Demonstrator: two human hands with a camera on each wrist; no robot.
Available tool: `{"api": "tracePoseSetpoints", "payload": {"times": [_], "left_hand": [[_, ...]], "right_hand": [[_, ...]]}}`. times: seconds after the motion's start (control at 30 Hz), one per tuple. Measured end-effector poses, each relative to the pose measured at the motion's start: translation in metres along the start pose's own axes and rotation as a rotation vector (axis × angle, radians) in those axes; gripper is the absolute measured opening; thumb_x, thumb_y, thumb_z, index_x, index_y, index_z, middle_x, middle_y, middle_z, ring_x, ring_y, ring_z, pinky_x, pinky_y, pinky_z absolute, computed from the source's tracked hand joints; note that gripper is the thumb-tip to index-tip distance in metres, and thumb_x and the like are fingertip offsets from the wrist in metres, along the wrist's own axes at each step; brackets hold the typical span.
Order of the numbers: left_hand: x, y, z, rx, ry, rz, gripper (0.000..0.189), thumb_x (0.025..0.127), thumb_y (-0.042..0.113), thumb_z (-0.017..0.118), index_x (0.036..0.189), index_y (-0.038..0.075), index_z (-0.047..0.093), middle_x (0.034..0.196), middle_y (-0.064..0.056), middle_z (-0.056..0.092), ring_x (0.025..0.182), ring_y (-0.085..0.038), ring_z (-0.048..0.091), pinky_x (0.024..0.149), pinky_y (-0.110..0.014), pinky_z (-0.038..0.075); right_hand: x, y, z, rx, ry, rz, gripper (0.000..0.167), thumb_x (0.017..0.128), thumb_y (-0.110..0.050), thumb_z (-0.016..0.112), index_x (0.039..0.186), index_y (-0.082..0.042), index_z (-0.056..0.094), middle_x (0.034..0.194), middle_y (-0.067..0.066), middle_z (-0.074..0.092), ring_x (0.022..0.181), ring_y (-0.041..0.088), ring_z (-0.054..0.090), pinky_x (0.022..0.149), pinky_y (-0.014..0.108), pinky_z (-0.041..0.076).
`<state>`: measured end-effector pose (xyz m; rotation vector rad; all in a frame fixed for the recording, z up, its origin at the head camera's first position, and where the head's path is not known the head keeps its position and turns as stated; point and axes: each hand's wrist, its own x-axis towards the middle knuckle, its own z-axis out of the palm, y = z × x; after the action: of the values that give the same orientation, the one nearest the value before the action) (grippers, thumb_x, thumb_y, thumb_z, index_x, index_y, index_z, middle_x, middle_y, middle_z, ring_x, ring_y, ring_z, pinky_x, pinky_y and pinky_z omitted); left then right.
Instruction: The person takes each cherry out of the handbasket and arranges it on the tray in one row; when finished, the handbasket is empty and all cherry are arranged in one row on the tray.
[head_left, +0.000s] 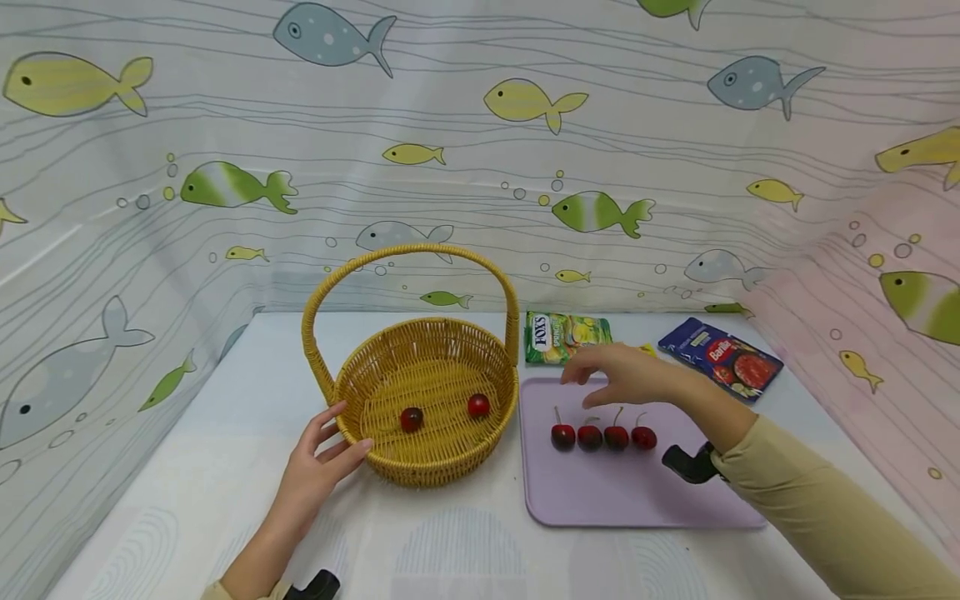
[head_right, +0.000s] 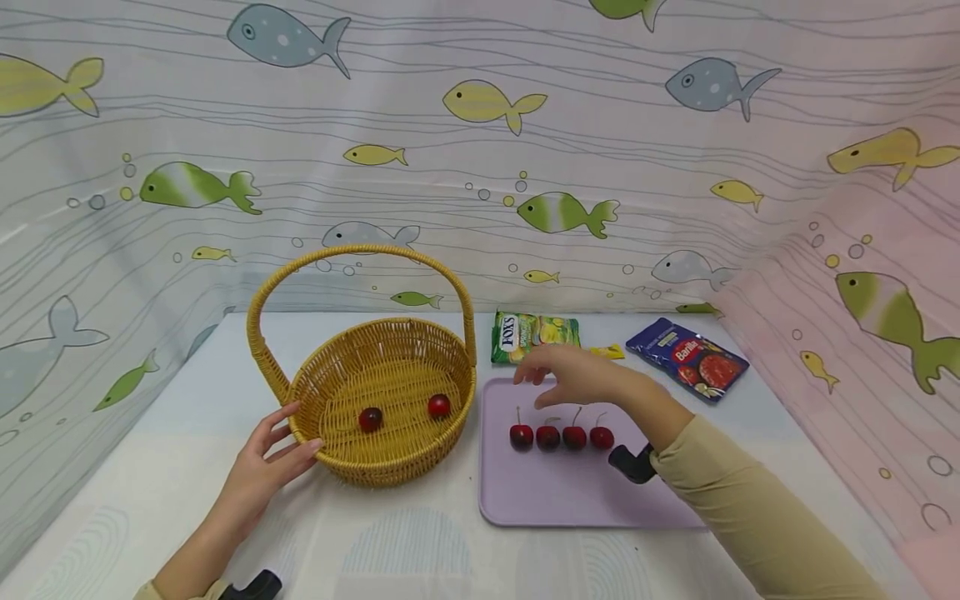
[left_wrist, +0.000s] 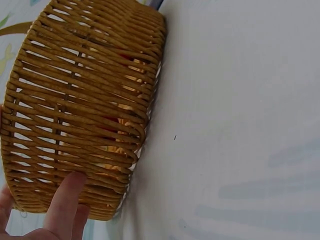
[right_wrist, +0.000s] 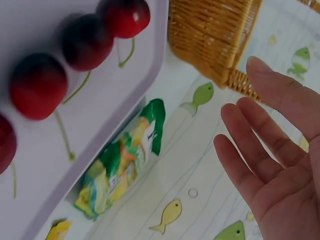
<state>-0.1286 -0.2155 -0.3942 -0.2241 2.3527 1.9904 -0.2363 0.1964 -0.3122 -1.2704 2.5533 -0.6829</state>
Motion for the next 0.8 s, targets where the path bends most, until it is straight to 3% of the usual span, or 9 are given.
{"api": "tracePoseSetpoints", "payload": {"times": [0.2,0.4,0.57,0.8], "left_hand": [[0.0,0.001,0.001,0.009,0.001,-0.008,0.077,0.086,0.027,0.069,0.146,0.018,0.023,0.145,-0.021,0.02,0.127,-0.036,0.037,0.087,-0.031,0.048],[0.0,0.001,0.001,0.011,0.004,-0.006,0.076,0.086,0.026,0.069,0.146,0.017,0.023,0.145,-0.021,0.02,0.127,-0.035,0.038,0.087,-0.031,0.048],[-0.001,0.002,0.001,0.006,0.004,-0.005,0.076,0.086,0.026,0.069,0.146,0.017,0.023,0.145,-0.021,0.02,0.127,-0.035,0.037,0.086,-0.03,0.048],[-0.001,0.003,0.001,0.011,0.003,-0.023,0.075,0.088,0.024,0.067,0.147,0.018,0.022,0.146,-0.022,0.018,0.128,-0.036,0.035,0.086,-0.029,0.048]], "right_hand": [[0.027,-0.001,0.009,0.024,-0.011,-0.087,0.033,0.078,-0.012,0.076,0.108,-0.014,0.064,0.102,-0.006,0.061,0.092,0.019,0.059,0.079,0.03,0.05],[0.051,-0.012,0.017,0.044,-0.062,-0.078,0.032,0.078,-0.011,0.076,0.108,-0.011,0.064,0.101,-0.004,0.062,0.093,0.016,0.059,0.081,0.03,0.049],[0.07,-0.022,0.021,0.054,-0.089,-0.136,0.029,0.079,-0.006,0.075,0.105,-0.007,0.063,0.101,0.001,0.062,0.093,0.017,0.059,0.081,0.025,0.049],[0.094,-0.039,0.026,0.043,-0.145,-0.153,0.027,0.08,-0.005,0.073,0.105,-0.008,0.064,0.1,0.003,0.062,0.092,0.021,0.058,0.079,0.028,0.049]]}}
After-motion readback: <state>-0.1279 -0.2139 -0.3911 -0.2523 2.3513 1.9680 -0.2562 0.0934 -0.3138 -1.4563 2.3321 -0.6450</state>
